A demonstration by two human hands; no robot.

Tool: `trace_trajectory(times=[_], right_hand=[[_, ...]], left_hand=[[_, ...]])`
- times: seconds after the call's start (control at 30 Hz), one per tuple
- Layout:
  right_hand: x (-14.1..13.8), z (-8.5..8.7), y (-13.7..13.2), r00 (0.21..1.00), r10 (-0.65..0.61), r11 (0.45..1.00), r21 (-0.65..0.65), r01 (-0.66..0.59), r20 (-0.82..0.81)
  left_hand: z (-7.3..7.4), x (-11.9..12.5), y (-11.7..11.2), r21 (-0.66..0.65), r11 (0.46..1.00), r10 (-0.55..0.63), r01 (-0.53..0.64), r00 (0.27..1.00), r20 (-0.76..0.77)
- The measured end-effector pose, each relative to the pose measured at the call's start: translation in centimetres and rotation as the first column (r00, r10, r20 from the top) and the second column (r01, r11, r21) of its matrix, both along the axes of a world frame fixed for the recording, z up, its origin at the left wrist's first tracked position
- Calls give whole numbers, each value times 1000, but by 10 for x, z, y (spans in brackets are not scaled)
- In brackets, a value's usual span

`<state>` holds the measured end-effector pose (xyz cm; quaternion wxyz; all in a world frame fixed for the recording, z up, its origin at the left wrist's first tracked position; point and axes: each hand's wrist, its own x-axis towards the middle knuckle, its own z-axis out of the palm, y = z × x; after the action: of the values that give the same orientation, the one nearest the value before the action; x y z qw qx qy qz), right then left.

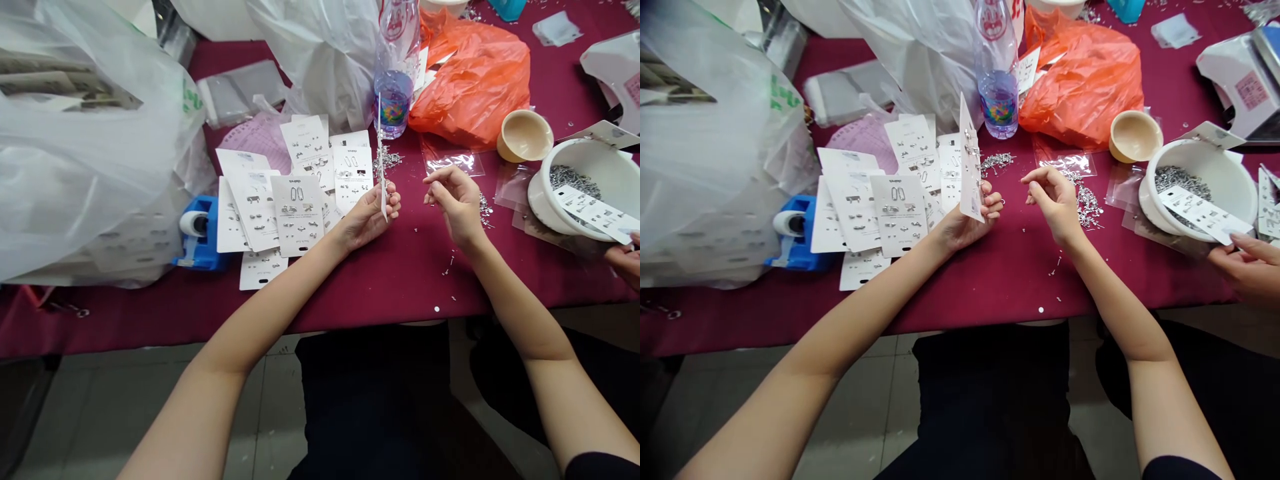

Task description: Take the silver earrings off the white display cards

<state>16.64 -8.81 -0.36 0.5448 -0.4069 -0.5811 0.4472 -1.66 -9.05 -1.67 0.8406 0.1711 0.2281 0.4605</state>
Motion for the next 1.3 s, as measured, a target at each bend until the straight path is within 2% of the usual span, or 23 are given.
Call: trace_trajectory(times=[0.17, 0.33, 0.5, 0.67, 0.87, 0.97, 1.1, 1.17, 1.3], right_hand=[[6, 2, 4, 999, -39, 999, 16, 39, 28], [28, 6, 16, 981, -191, 977, 103, 187, 23], [53, -3, 33, 937, -324, 938, 174, 300, 133], [64, -7, 39, 915, -355, 926, 208, 315, 193], [70, 8, 34, 892, -357, 927, 227, 300, 279], [71, 13, 26, 810, -328, 943, 213, 254, 487], [69, 8, 14, 587, -245, 970, 198, 144, 771], [67, 4, 9, 517, -205, 978, 159, 132, 831], [61, 0, 8, 425, -170, 978, 100, 181, 889]], left_hand=[[7, 0, -1, -28, 1000, 7, -8, 1000, -31], [8, 0, -1, 7, 1000, 16, -16, 1000, -22], [10, 0, -1, 11, 1000, 13, -13, 1000, -28], [8, 0, -1, 24, 1000, 13, -13, 999, -30], [0, -2, 0, 74, 997, 7, -8, 1000, 7], [-4, -3, 1, 105, 994, 1, -5, 999, 38], [-8, -3, 2, 131, 991, 16, -19, 1000, 18], [-9, -3, 2, 149, 988, 27, -28, 1000, 9], [-10, -3, 2, 162, 986, 32, -33, 999, 11]])
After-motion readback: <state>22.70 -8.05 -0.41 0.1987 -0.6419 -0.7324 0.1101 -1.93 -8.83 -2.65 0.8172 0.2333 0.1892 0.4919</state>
